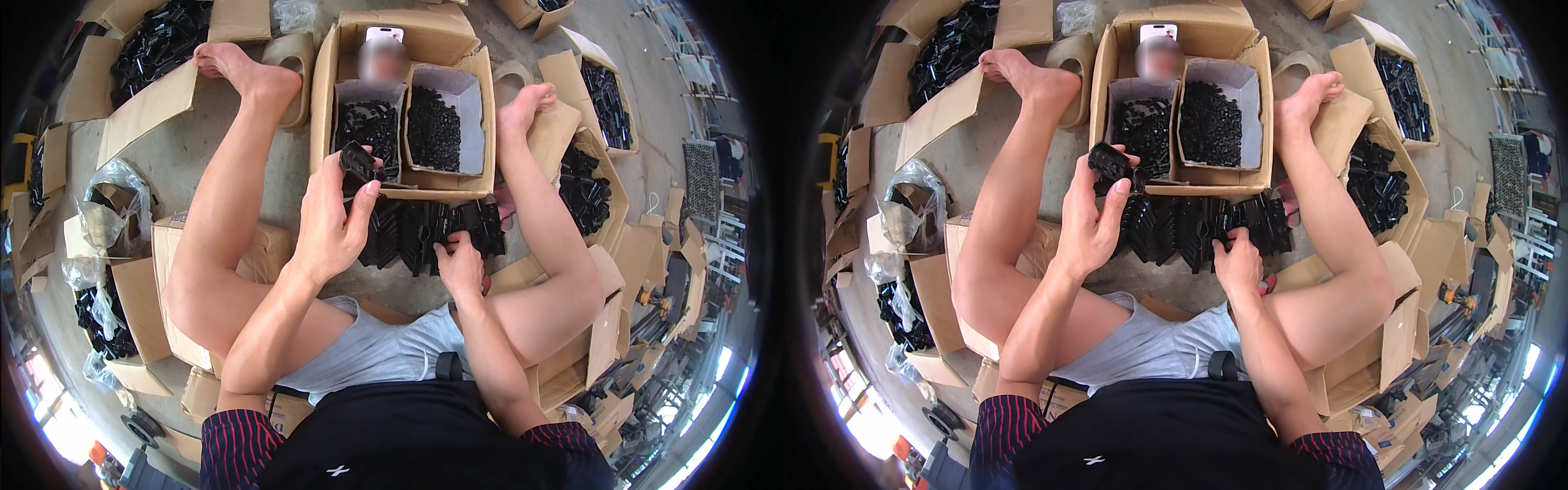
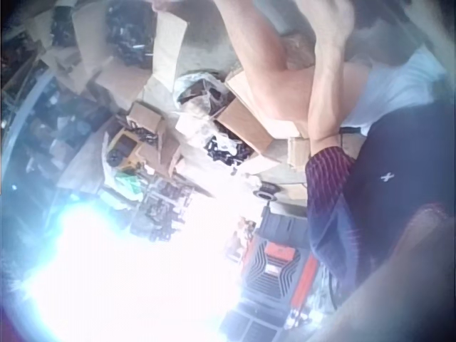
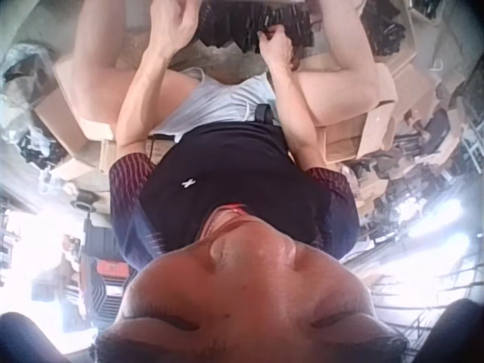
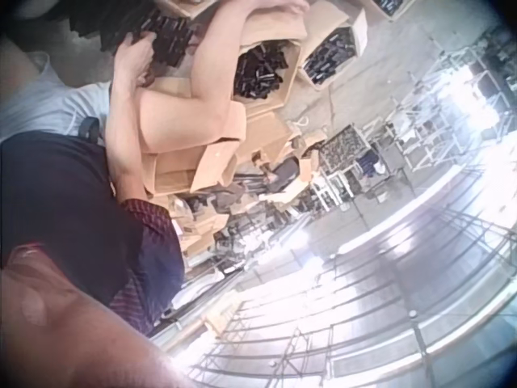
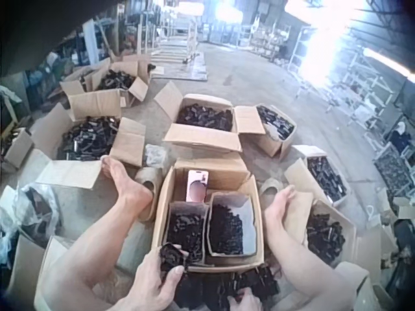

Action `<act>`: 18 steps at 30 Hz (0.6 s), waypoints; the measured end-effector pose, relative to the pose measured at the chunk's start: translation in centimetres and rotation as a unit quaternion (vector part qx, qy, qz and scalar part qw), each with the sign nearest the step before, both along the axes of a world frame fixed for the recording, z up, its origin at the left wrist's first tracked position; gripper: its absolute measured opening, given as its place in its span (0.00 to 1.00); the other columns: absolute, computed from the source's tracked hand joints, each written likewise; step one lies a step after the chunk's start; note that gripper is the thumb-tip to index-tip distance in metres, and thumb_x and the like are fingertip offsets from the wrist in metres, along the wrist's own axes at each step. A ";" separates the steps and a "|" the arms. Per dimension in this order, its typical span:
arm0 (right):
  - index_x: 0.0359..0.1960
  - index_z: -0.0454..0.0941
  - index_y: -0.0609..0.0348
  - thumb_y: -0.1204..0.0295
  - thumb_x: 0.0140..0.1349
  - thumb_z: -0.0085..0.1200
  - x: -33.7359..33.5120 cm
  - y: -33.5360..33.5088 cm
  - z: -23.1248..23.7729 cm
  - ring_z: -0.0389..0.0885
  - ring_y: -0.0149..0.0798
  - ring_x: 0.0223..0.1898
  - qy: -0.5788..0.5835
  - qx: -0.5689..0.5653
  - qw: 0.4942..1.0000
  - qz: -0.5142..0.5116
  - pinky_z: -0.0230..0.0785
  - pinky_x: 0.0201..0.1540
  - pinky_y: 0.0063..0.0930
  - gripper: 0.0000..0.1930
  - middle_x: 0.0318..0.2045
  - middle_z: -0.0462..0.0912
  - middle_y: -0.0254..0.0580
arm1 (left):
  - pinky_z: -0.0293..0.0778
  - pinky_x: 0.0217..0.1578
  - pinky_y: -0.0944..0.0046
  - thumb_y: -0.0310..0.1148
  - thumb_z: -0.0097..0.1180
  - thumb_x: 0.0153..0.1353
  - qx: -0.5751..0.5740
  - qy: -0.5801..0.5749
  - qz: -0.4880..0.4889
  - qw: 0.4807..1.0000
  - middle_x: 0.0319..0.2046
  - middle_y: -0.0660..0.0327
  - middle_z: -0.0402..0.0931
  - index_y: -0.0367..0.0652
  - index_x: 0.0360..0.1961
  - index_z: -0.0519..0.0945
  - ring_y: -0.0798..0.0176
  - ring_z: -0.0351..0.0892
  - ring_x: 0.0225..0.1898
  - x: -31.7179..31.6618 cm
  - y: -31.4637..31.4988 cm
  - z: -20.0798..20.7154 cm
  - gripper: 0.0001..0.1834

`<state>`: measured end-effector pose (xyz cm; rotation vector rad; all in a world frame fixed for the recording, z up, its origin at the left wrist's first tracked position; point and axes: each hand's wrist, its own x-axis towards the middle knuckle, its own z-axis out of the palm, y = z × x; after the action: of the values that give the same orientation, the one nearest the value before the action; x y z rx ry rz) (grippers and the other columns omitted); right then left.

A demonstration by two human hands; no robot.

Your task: The person picks up plastic components and rubber o-rings from boxes, fits the o-rings onto the components, and places the assembled parts into another box.

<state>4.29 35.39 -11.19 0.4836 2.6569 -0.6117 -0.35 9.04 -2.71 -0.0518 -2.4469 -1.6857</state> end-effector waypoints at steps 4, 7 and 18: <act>0.48 0.77 0.62 0.61 0.61 0.64 0.4 -0.7 0.0 0.86 0.57 0.43 -0.008 -0.019 1.000 -0.002 0.76 0.48 0.48 0.20 0.37 0.88 0.52 | 0.74 0.53 0.58 0.32 0.54 0.72 0.099 -0.032 0.000 0.995 0.48 0.51 0.82 0.34 0.59 0.71 0.54 0.82 0.50 -0.1 0.3 0.2 0.19; 0.51 0.76 0.62 0.62 0.60 0.65 0.8 -0.7 -0.8 0.86 0.57 0.44 -0.020 -0.048 0.999 0.008 0.76 0.48 0.48 0.22 0.39 0.88 0.54 | 0.75 0.52 0.60 0.35 0.54 0.73 0.155 -0.060 -0.008 0.986 0.46 0.52 0.83 0.34 0.59 0.71 0.58 0.83 0.49 -0.2 0.5 0.6 0.20; 0.59 0.67 0.67 0.74 0.58 0.59 1.8 -2.2 -1.6 0.84 0.61 0.45 0.001 -0.082 0.996 -0.038 0.74 0.52 0.50 0.27 0.40 0.86 0.58 | 0.72 0.56 0.65 0.32 0.51 0.75 0.262 -0.120 -0.048 0.956 0.49 0.56 0.81 0.33 0.64 0.69 0.68 0.77 0.52 0.0 0.9 -0.5 0.21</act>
<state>6.05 33.23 -12.78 0.5371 2.5721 -0.8445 -0.39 9.96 -3.16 0.1101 -2.0814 -2.4570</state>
